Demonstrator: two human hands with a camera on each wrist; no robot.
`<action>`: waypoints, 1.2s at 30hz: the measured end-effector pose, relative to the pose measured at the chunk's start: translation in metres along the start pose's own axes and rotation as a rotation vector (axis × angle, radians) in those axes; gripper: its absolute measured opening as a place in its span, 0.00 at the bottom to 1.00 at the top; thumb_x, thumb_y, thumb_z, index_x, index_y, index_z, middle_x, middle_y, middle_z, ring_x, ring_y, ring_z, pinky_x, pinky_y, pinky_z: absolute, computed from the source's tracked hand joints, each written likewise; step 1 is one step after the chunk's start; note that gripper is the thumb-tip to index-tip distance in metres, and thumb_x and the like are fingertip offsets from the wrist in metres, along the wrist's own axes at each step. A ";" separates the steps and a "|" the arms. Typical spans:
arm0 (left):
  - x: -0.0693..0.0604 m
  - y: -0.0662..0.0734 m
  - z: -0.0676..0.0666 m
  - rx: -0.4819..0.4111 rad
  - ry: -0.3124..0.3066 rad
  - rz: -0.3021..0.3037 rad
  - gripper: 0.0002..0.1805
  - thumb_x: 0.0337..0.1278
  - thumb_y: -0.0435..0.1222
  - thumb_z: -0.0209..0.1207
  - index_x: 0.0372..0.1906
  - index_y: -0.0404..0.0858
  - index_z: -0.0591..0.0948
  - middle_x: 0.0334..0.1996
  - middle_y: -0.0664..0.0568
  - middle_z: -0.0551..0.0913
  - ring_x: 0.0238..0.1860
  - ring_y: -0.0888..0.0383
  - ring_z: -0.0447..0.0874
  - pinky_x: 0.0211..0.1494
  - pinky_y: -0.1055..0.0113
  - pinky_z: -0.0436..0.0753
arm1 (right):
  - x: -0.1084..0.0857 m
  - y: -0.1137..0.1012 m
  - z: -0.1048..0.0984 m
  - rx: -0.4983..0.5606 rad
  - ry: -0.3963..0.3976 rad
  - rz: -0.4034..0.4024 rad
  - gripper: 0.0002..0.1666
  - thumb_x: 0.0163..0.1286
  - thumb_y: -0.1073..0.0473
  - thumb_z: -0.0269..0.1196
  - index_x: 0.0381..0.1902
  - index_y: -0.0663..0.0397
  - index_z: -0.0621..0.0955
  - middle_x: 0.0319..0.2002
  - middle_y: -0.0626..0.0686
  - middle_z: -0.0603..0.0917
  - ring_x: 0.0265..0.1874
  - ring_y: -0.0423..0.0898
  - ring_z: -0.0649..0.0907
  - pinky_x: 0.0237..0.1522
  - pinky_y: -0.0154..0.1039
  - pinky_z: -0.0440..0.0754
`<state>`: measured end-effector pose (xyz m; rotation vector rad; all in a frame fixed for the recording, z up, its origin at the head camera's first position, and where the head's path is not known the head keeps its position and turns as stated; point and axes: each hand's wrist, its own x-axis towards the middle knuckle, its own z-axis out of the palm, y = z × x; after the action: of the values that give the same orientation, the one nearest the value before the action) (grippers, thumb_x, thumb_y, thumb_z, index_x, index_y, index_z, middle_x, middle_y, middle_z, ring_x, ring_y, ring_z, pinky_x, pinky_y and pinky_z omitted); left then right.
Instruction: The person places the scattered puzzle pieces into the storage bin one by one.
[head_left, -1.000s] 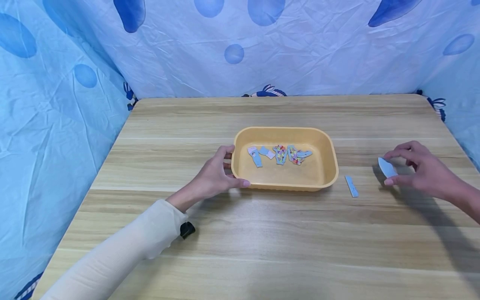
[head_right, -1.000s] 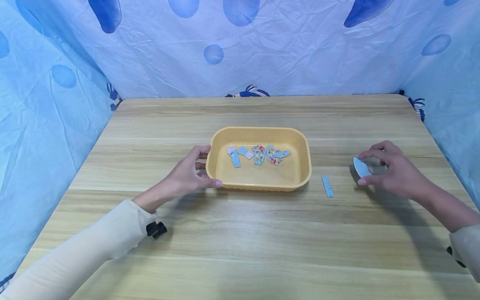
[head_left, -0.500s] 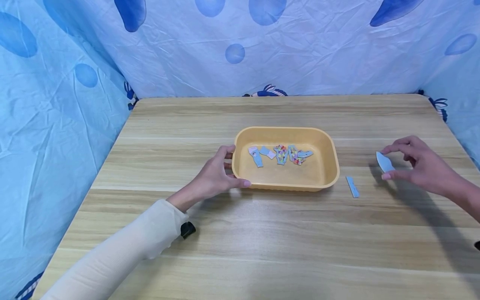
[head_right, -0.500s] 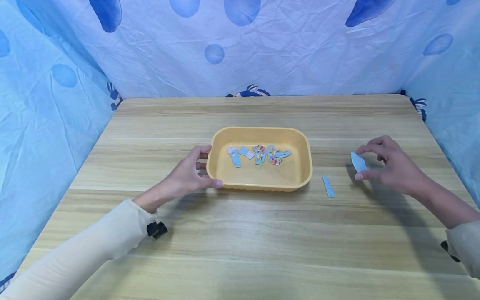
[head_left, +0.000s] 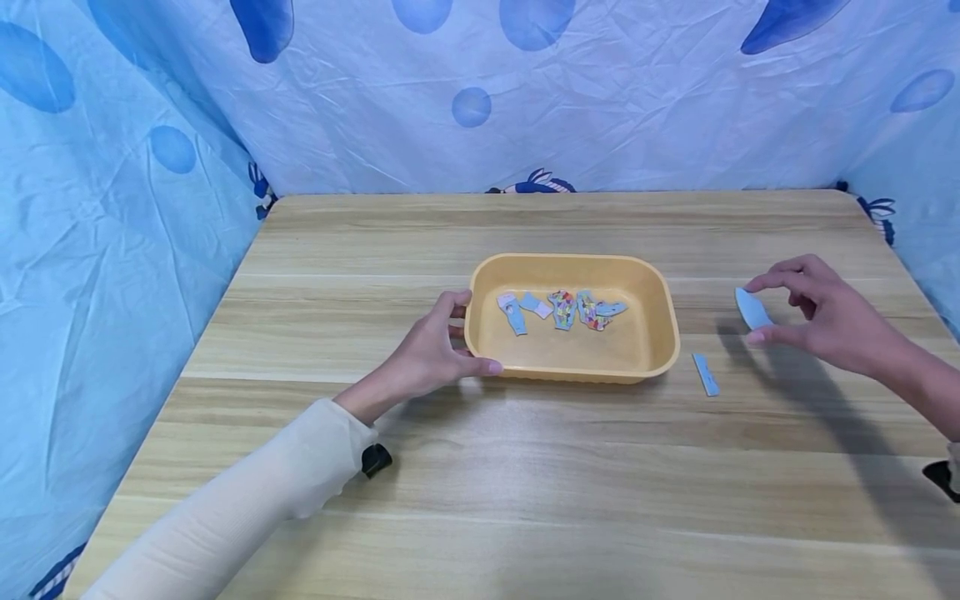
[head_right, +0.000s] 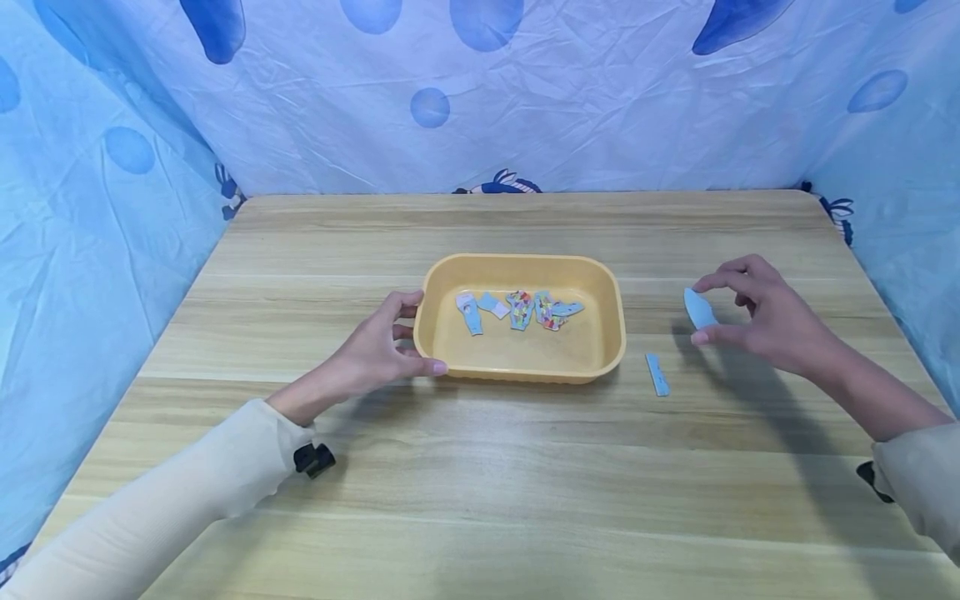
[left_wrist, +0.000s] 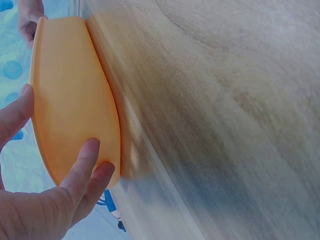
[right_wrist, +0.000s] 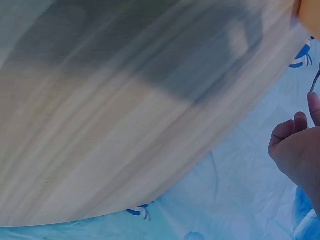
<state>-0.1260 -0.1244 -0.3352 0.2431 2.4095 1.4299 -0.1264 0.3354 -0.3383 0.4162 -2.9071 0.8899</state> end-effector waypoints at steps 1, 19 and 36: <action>0.000 0.000 0.000 0.002 0.001 0.000 0.56 0.34 0.35 0.79 0.71 0.40 0.57 0.58 0.45 0.70 0.55 0.49 0.77 0.46 0.71 0.85 | 0.002 -0.001 0.000 0.001 0.002 -0.008 0.31 0.48 0.65 0.77 0.52 0.58 0.80 0.49 0.52 0.66 0.32 0.40 0.59 0.25 0.32 0.56; 0.000 0.000 0.000 0.017 0.000 -0.014 0.57 0.34 0.36 0.79 0.71 0.40 0.57 0.58 0.46 0.70 0.55 0.51 0.77 0.47 0.71 0.85 | 0.027 -0.035 0.011 0.101 -0.004 -0.078 0.32 0.46 0.64 0.78 0.52 0.54 0.81 0.46 0.46 0.66 0.32 0.42 0.61 0.26 0.33 0.59; 0.000 0.002 0.000 0.031 0.006 -0.021 0.58 0.33 0.36 0.79 0.72 0.40 0.56 0.58 0.47 0.69 0.55 0.53 0.76 0.47 0.72 0.85 | 0.061 -0.074 0.025 0.121 -0.024 -0.166 0.32 0.45 0.63 0.79 0.50 0.50 0.82 0.50 0.49 0.69 0.32 0.46 0.64 0.27 0.33 0.61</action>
<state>-0.1257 -0.1234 -0.3334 0.2207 2.4341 1.3868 -0.1648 0.2481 -0.3107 0.6698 -2.7971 1.0444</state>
